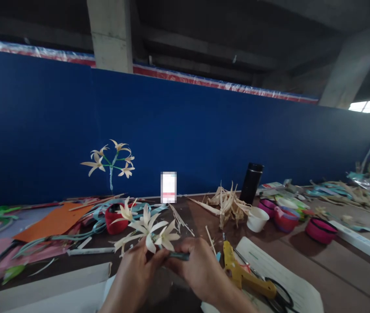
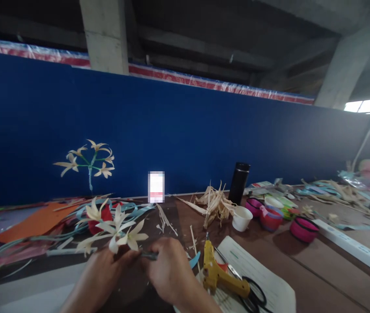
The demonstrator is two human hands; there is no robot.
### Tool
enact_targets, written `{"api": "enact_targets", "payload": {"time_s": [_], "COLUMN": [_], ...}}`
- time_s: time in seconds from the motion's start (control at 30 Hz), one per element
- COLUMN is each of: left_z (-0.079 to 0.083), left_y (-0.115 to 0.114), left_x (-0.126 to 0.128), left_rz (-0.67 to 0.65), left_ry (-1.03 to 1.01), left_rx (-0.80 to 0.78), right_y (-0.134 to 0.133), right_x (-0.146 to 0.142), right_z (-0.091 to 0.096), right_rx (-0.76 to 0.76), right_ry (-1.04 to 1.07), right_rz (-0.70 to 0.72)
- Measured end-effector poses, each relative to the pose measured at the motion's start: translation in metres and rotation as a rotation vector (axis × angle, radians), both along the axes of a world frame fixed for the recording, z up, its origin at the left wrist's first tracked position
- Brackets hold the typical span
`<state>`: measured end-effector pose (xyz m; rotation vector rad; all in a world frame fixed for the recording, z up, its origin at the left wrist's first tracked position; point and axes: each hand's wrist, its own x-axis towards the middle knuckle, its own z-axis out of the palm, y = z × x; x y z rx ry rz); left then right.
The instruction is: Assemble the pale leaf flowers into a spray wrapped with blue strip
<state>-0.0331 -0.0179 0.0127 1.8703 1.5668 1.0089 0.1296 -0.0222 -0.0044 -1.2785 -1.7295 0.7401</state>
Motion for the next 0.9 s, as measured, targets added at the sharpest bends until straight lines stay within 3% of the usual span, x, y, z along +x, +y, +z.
{"api": "enact_targets", "payload": {"time_s": [0.27, 0.43, 0.63, 0.9], "left_z": [0.003, 0.006, 0.003, -0.003], "left_y": [0.0, -0.003, -0.005, -0.004], "left_x": [0.006, 0.008, 0.009, 0.009], "left_rz": [0.111, 0.105, 0.0, 0.075], "left_ry": [-0.048, -0.078, -0.206, -0.189], "left_rx": [0.001, -0.056, -0.056, -0.034], "right_y": [0.001, 0.0, 0.0, -0.001], "right_x": [-0.004, -0.006, -0.003, -0.006], "right_z": [0.002, 0.01, 0.02, 0.02], "right_rx": [-0.112, -0.163, -0.116, -0.082], "right_ry": [0.092, 0.124, 0.117, 0.117], "right_rz": [0.032, 0.013, -0.004, -0.012]}}
